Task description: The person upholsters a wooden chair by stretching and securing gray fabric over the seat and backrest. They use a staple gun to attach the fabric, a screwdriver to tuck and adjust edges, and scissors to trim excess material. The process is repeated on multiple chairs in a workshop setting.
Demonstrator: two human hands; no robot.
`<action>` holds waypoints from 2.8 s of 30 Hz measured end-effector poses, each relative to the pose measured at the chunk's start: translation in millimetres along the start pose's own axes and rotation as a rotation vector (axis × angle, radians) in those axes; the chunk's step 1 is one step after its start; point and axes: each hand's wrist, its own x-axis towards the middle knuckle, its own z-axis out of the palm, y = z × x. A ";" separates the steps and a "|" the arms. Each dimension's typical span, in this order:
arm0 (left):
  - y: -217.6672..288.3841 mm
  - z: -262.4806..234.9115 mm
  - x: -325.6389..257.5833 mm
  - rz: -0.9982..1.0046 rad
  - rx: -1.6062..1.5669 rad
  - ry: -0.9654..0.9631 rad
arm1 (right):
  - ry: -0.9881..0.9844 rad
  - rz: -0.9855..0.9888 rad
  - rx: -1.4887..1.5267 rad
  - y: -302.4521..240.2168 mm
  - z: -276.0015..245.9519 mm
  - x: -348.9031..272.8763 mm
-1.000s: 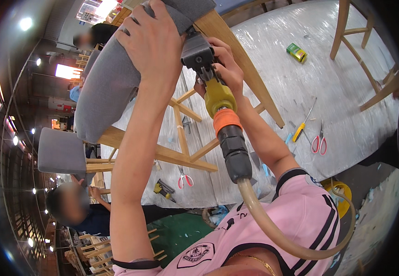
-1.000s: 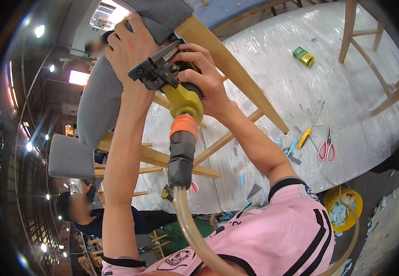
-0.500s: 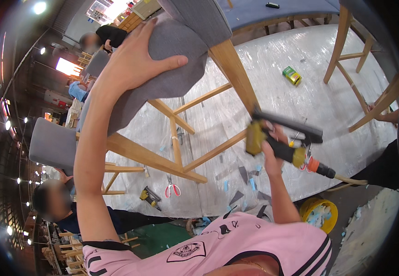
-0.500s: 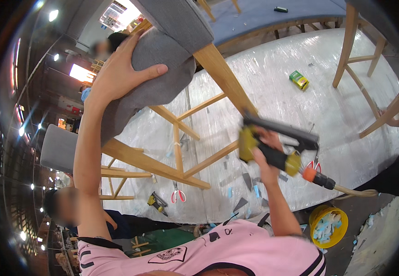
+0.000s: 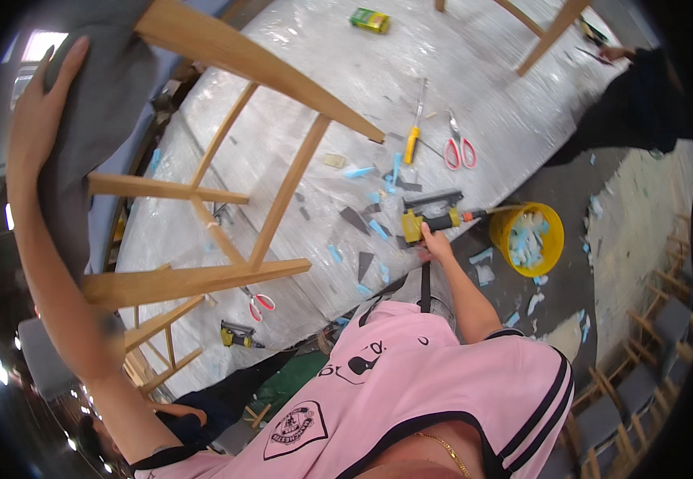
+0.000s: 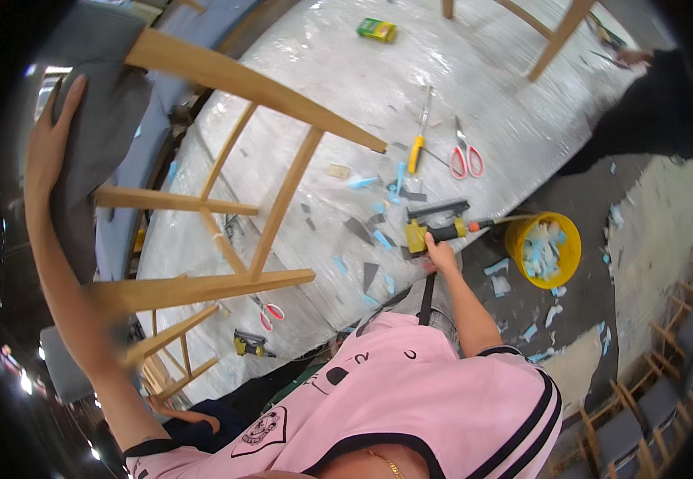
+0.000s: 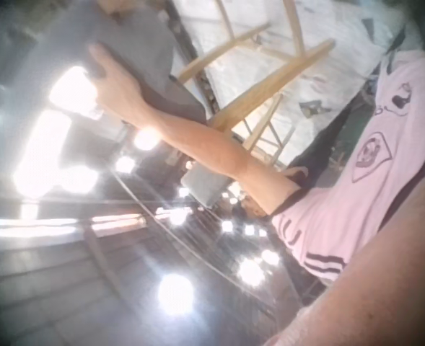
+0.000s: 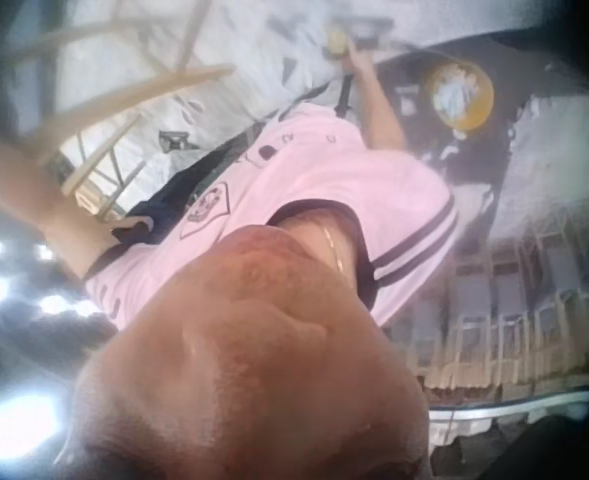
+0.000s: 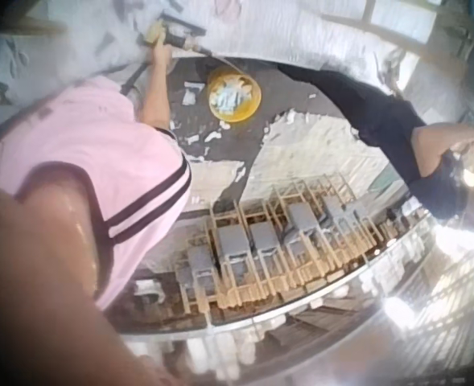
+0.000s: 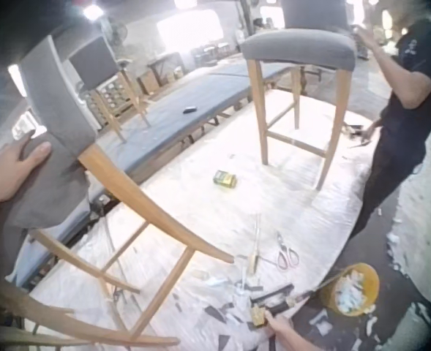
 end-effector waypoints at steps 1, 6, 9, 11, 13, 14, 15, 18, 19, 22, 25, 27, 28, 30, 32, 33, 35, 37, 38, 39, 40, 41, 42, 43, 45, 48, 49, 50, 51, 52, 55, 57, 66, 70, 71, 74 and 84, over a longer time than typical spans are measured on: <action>6.6 -5.2 0.7 0.022 -0.055 -0.065 | 0.027 -0.040 -0.243 -5.6 0.0 1.3; 31.4 -15.8 -2.9 0.031 0.068 0.158 | 0.053 -0.427 -0.586 -180.4 -18.9 -12.3; 77.9 -29.9 -35.9 0.000 0.086 0.218 | 0.461 -0.737 -0.527 -224.9 -0.9 40.9; 55.8 -5.7 -60.8 0.337 0.092 0.356 | 0.527 -0.719 -0.521 -245.0 13.4 68.1; 67.6 -1.5 -81.7 0.460 0.405 0.299 | 0.469 -0.651 -0.518 -249.6 18.4 94.4; 75.5 -0.1 -89.0 0.524 0.550 0.263 | 0.444 -0.603 -0.520 -245.8 16.2 107.4; 81.6 -2.3 -86.3 0.524 0.540 0.247 | 0.337 -0.588 -0.252 -245.8 10.3 119.9; 90.0 -1.9 -88.7 0.560 0.466 0.232 | 0.023 -0.609 0.472 -239.7 2.9 117.0; 77.4 1.9 -97.8 0.554 0.430 0.247 | -0.101 -0.669 0.659 -248.6 18.5 75.2; 73.2 3.9 -107.0 0.553 0.262 0.377 | -0.278 -0.895 0.840 -286.6 35.6 -71.7; 68.0 10.9 -94.9 0.482 -0.040 0.481 | -0.566 -0.972 1.133 -312.4 63.0 -164.6; 66.3 11.7 -89.3 0.481 -0.036 0.510 | -0.530 -0.943 1.096 -331.5 90.0 -229.2; 64.1 9.1 -89.5 0.464 -0.038 0.470 | -0.645 -1.103 1.011 -337.3 101.6 -249.2; 67.6 8.2 -88.9 0.406 -0.097 0.424 | -0.668 -1.174 0.849 -347.5 120.3 -292.7; 63.7 6.6 -86.3 0.432 -0.105 0.420 | -0.813 -1.196 0.883 -359.8 143.4 -314.3; 61.1 6.6 -84.1 0.444 -0.110 0.423 | -0.857 -1.175 0.848 -365.7 152.7 -317.4; 57.2 9.9 -82.4 0.445 -0.186 0.431 | -0.937 -1.140 0.774 -375.9 167.5 -322.0; 53.5 10.9 -80.6 0.464 -0.209 0.445 | -0.941 -1.113 0.811 -383.7 175.3 -332.1; 53.8 10.5 -80.3 0.488 -0.195 0.450 | -0.958 -1.119 0.803 -386.5 179.1 -332.6; 53.5 10.8 -79.3 0.511 -0.182 0.454 | -0.975 -1.125 0.794 -388.8 181.6 -331.8; 51.8 11.3 -77.4 0.511 -0.185 0.445 | -1.022 -1.120 0.809 -391.7 183.2 -330.1; 49.4 11.9 -75.6 0.511 -0.188 0.437 | -1.069 -1.115 0.823 -395.0 184.7 -328.0; 47.2 12.5 -75.0 0.509 -0.191 0.428 | -1.117 -1.109 0.835 -396.7 186.7 -326.4; 46.4 13.2 -74.7 0.510 -0.193 0.426 | -1.187 -1.086 0.852 -396.7 190.3 -324.5; 46.9 12.4 -72.6 0.515 -0.191 0.427 | -1.332 -1.047 0.883 -399.6 199.5 -321.3; 46.7 12.9 -73.3 0.566 -0.163 0.444 | -1.347 -0.977 0.950 -404.4 216.1 -330.0; 47.0 12.7 -73.5 0.571 -0.160 0.436 | -1.343 -0.992 0.968 -410.0 220.0 -331.0; 47.4 12.1 -73.8 0.575 -0.157 0.428 | -1.339 -1.007 0.986 -416.0 223.7 -331.8; 50.0 12.2 -75.1 0.578 -0.159 0.417 | -1.330 -1.018 1.004 -419.0 226.6 -332.3; 53.1 10.5 -75.9 0.580 -0.149 0.410 | -1.331 -1.014 1.047 -419.2 232.7 -335.8; 47.3 -16.2 -67.6 0.611 -0.172 0.183 | -1.334 -0.998 1.179 -418.6 253.1 -355.6; 43.1 -48.4 -47.2 0.383 -0.374 0.132 | -1.338 -0.976 1.285 -427.1 262.8 -368.7; 17.0 -36.2 -32.3 0.204 -0.167 -0.133 | -1.030 -1.100 1.092 -452.2 210.9 -379.8; 18.5 -35.8 -36.9 0.146 -0.146 -0.149 | -1.077 -1.086 1.083 -454.9 192.8 -378.3; 19.1 -35.1 -38.3 0.135 -0.148 -0.150 | -1.069 -1.066 1.071 -454.7 191.3 -376.9; 26.0 -38.7 -42.2 0.168 -0.147 -0.134 | -1.084 -1.029 1.059 -458.4 190.0 -377.7; 29.1 -37.5 -52.1 0.211 -0.097 -0.113 | -1.120 -0.871 1.264 -452.3 190.3 -424.3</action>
